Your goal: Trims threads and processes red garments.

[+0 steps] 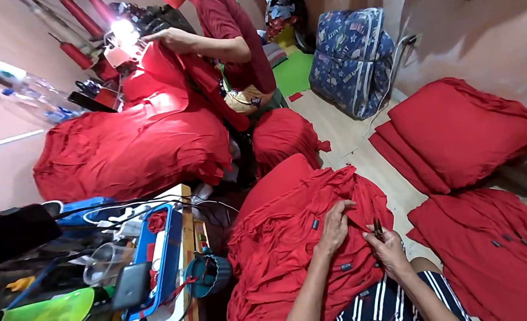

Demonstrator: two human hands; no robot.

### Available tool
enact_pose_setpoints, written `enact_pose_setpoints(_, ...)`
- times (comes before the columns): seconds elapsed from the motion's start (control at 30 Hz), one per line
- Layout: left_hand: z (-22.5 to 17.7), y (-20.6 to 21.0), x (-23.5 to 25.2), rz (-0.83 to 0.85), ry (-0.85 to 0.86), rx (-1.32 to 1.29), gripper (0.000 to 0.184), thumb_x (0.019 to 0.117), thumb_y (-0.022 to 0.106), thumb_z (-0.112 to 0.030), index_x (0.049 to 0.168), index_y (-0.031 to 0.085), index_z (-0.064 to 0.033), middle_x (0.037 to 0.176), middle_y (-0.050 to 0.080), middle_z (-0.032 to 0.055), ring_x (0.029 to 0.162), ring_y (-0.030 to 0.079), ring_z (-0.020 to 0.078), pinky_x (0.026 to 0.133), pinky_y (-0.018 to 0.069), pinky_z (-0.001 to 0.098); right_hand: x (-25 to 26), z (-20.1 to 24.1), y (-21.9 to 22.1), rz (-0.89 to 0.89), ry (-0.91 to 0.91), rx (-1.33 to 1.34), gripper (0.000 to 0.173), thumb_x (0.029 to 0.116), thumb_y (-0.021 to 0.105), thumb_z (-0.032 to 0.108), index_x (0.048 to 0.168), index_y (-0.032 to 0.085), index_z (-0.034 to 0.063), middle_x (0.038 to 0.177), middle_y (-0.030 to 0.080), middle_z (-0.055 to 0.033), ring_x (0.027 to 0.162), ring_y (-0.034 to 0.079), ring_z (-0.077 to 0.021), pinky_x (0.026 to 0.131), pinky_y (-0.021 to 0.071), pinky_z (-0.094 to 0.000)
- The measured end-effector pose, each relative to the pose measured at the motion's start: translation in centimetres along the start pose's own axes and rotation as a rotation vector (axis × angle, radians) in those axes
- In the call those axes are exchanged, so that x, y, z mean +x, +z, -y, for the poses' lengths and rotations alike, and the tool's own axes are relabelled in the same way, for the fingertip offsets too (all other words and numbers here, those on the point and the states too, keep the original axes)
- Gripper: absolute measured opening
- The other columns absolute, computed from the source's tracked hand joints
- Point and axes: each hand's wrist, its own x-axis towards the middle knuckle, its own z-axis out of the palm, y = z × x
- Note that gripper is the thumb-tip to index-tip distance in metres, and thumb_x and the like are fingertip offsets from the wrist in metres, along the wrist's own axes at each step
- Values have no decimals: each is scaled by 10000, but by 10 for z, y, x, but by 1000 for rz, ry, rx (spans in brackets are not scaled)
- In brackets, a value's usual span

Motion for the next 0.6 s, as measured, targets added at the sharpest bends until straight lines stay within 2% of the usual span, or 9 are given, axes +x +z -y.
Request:
enact_pose_setpoints(0.1, 5, 5, -1, -5, 12, 76, 318, 907, 447, 84, 1031, 738, 61, 1021, 710, 217, 1015, 676, 323, 949, 521, 448, 1, -2, -2, -25, 28, 24, 215, 928, 593, -56, 1141, 627, -58, 733, 581, 14, 504, 455, 3, 466, 382, -158)
enact_pose_setpoints(0.17, 6, 5, 0, 11, -25, 103, 325, 916, 430, 48, 1019, 738, 47, 1007, 703, 210, 1012, 668, 328, 932, 509, 479, 1, -3, -5, 3, 58, 64, 220, 949, 579, -48, 1164, 620, -66, 683, 544, 34, 466, 400, 8, 439, 342, -157)
enact_pose_setpoints(0.3, 7, 5, 4, 25, -116, 3, 350, 922, 403, 17, 1046, 726, 63, 1115, 678, 232, 1126, 618, 333, 1026, 451, 471, 0, 8, -16, 190, 134, 100, 160, 988, 531, -21, 1128, 608, -15, 618, 486, 83, 448, 360, 19, 434, 317, -148)
enact_pose_setpoints(0.37, 7, 3, 6, 48, -159, -181, 348, 930, 375, 29, 1035, 696, 107, 1291, 616, 268, 1303, 529, 324, 1154, 360, 419, 0, 15, -18, 260, 185, 124, 135, 995, 515, -18, 1089, 598, 30, 585, 470, 98, 429, 352, 26, 419, 309, -139)
enact_pose_setpoints(0.4, 8, 2, 6, 62, -179, -297, 344, 938, 352, 30, 1028, 669, 132, 1346, 589, 273, 1352, 498, 302, 1180, 336, 395, 0, 17, -19, 278, 213, 138, 135, 999, 511, -19, 1088, 593, 40, 574, 463, 100, 422, 350, 27, 413, 308, -136)
enact_pose_setpoints(0.43, 8, 2, 4, 66, -199, -384, 336, 950, 332, 23, 1024, 640, 137, 1327, 611, 259, 1336, 527, 272, 1167, 367, 381, 0, 17, -20, 292, 236, 156, 144, 1000, 506, -20, 1094, 591, 47, 566, 458, 101, 418, 350, 27, 409, 311, -134)
enact_pose_setpoints(0.5, 6, 2, 3, 47, -239, -431, 329, 969, 315, 3, 1045, 615, 115, 1125, 683, 180, 1114, 631, 180, 1025, 484, 348, 1, 14, -21, 314, 259, 198, 152, 996, 499, -22, 1076, 594, 66, 548, 460, 105, 410, 355, 32, 402, 311, -130)
enact_pose_setpoints(0.53, 4, 2, 2, 39, -243, -388, 331, 978, 320, -4, 1076, 618, 104, 1077, 671, 149, 1030, 630, 146, 960, 503, 329, 1, 13, -21, 322, 263, 211, 150, 996, 499, -19, 1061, 595, 75, 547, 463, 107, 410, 357, 34, 402, 311, -128)
enact_pose_setpoints(0.6, 5, 4, 3, 42, -226, -230, 346, 995, 340, -5, 1167, 619, 105, 1165, 655, 190, 1071, 625, 189, 970, 494, 364, 0, 12, -22, 332, 267, 234, 146, 995, 500, -19, 1035, 590, 88, 545, 462, 108, 411, 359, 36, 404, 313, -126)
